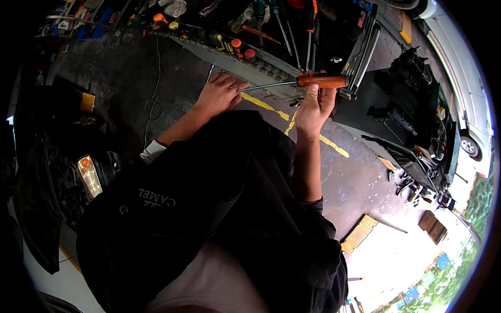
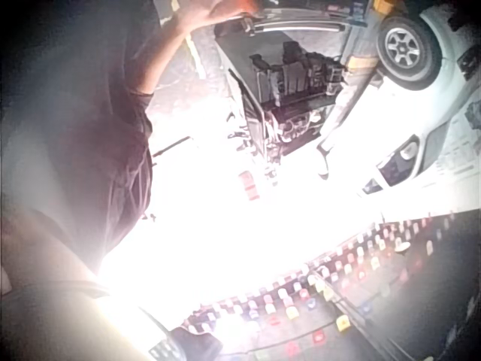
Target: The person picks up and places down various hand tools on a workbench, including screwdrivers and wrenches. They handle each tool individually, rotating and inspecting them before returning them to the bench.
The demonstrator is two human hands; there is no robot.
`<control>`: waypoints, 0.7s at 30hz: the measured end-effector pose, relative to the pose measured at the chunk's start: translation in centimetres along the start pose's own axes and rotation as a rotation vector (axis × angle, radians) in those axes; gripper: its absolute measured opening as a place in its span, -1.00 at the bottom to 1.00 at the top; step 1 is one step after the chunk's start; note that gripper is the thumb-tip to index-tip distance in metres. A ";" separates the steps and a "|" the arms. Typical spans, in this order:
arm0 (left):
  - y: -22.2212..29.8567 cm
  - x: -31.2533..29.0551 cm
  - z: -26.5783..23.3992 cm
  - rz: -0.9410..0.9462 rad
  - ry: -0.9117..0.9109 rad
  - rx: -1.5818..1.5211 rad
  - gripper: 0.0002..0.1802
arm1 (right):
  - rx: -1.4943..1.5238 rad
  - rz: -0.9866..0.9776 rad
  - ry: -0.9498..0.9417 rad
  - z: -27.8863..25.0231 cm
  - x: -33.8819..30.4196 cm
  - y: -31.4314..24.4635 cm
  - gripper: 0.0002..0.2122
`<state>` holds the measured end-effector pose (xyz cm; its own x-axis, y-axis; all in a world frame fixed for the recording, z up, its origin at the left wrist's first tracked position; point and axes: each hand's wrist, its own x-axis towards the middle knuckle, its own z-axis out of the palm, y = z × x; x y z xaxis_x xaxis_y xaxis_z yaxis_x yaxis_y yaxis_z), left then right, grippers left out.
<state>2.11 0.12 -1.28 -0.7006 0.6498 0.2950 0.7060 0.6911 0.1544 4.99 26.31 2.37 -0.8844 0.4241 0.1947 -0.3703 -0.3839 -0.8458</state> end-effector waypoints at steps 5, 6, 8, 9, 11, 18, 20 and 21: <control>0.1 0.2 0.1 -0.002 0.061 -0.019 -0.58 | -0.025 -0.048 -0.009 0.0 0.1 -0.1 -0.63; 0.1 0.3 0.0 -0.023 0.062 -0.034 -0.58 | -0.040 -0.059 0.000 0.0 0.1 -0.1 -0.63; 0.2 0.5 -0.1 -0.055 0.067 -0.034 -0.59 | -0.070 -0.079 0.018 0.0 0.0 0.0 -0.64; 0.3 0.6 -0.5 -0.067 0.070 -0.018 -0.60 | -0.096 -0.076 0.013 -0.1 0.0 0.0 -0.64; 0.6 0.8 -0.7 -0.086 0.114 0.031 -0.61 | -0.147 -0.070 0.006 -0.6 0.0 -0.1 -0.64; 0.7 0.2 1.3 0.002 0.200 0.075 -0.73 | -0.257 -0.008 -0.051 -1.2 -0.8 0.3 -0.62; 0.6 0.2 1.6 0.017 0.210 0.090 -0.76 | -0.210 0.003 -0.047 -1.3 -0.8 0.3 -0.61; 0.6 0.2 1.6 0.025 0.213 0.104 -0.78 | -0.195 0.001 -0.051 -1.2 -0.9 0.2 -0.61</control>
<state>2.21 1.19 -2.65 -0.6375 0.5930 0.4919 0.7007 0.7116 0.0502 6.05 26.90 1.45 -0.8999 0.3795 0.2148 -0.3118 -0.2156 -0.9254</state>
